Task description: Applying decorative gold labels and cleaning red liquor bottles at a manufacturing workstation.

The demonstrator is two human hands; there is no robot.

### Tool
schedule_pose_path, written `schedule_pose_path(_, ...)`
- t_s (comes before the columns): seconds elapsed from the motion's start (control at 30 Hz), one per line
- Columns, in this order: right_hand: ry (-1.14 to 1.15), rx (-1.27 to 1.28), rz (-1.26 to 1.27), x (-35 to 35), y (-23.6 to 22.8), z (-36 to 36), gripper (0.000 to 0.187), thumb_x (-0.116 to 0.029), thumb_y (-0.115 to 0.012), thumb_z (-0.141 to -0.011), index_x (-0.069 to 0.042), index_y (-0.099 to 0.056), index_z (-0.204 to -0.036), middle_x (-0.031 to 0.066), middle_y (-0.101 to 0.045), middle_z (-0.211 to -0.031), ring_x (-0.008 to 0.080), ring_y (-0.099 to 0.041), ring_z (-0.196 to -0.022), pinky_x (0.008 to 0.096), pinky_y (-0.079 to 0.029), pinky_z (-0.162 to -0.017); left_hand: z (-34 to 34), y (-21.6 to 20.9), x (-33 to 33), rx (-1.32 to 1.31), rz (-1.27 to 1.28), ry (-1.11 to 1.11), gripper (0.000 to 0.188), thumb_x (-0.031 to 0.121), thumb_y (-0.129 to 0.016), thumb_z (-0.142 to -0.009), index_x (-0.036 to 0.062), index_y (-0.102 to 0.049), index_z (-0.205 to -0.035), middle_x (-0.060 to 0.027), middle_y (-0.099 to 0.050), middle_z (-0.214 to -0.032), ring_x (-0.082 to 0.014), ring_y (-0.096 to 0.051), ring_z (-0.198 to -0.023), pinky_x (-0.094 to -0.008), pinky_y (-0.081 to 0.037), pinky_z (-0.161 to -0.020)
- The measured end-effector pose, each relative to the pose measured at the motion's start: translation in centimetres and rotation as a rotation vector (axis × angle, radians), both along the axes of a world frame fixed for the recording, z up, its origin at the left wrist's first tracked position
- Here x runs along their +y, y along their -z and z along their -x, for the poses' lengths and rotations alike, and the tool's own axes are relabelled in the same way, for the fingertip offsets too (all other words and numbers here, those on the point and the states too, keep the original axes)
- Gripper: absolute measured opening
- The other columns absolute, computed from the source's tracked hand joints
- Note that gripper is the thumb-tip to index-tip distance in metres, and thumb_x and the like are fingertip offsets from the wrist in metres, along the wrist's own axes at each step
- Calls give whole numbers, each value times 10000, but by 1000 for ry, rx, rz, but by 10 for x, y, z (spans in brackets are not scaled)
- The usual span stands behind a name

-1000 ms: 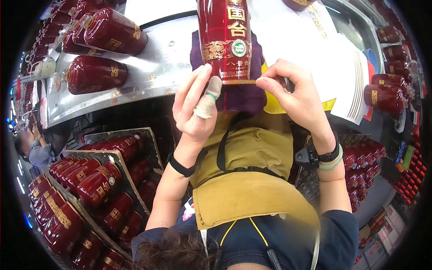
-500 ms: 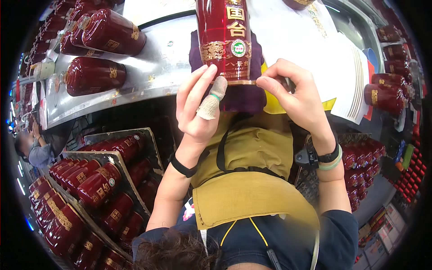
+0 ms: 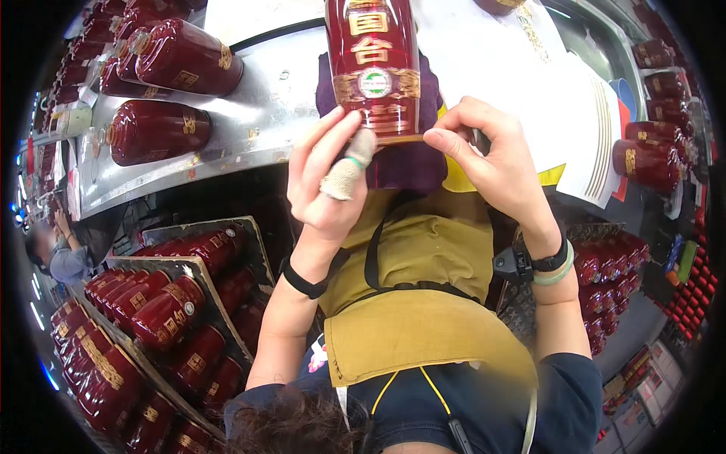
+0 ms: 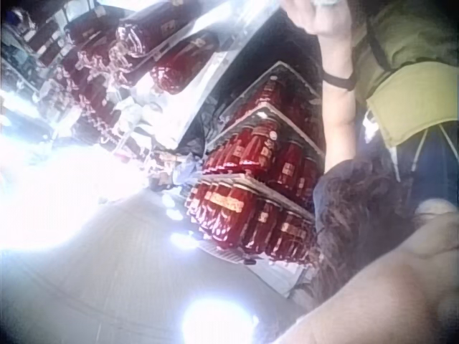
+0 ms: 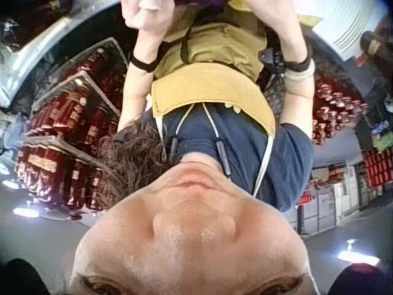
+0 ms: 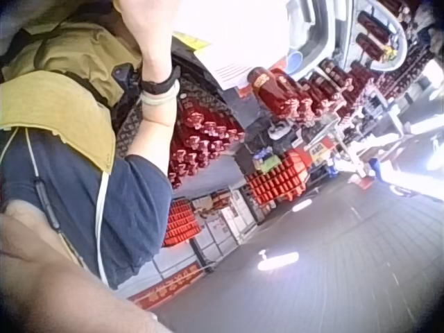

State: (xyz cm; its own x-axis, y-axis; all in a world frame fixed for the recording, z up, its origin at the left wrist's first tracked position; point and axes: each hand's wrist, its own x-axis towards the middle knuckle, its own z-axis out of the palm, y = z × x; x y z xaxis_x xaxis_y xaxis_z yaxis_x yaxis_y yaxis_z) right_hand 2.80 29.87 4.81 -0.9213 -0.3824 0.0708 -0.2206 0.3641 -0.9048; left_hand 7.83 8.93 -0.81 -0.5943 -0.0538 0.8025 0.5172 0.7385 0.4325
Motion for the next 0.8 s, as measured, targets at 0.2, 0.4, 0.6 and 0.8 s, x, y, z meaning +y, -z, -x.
schedule_pose_path(0.2, -12, -14, -13, 3, -1, 1, 195, -162, -803, -896, 16, -725, -884, 67, -638, -760, 143, -539, -656, 312, -441, -620, -4, 4, -1, -26, -61, -20, 278, -114, -749, -810, -96, -725, -1086, -146, -743, -1179, -333, -706, -1074, -394, -609, -878)
schedule_pose_path(0.4, -6, -22, -49, 3, 0, 4, 210, -188, -797, -903, 10, -731, -895, 66, -644, -778, 157, -545, -680, 315, -442, -641, -5, -4, 1, 39, 153, -75, 369, -103, -786, -799, -94, -716, -1162, -168, -727, -1206, -317, -679, -1107, -393, -574, -927)
schedule_pose_path(0.6, -9, -3, -20, 3, 4, 3, 203, -187, -791, -905, 5, -726, -898, 70, -646, -788, 169, -551, -700, 319, -439, -653, -1, -18, 4, -24, 185, 39, 348, -51, -787, -832, -64, -719, -1173, -158, -710, -1234, -322, -661, -1132, -388, -569, -928)
schedule_pose_path(0.8, -16, 8, -2, -3, -5, -1, 188, -165, -784, -905, 8, -715, -878, 74, -645, -764, 161, -534, -652, 316, -420, -608, -3, 3, 0, -50, -113, -8, 260, -96, -814, -798, -60, -749, -1047, -149, -755, -1133, -315, -733, -1047, -367, -618, -870)
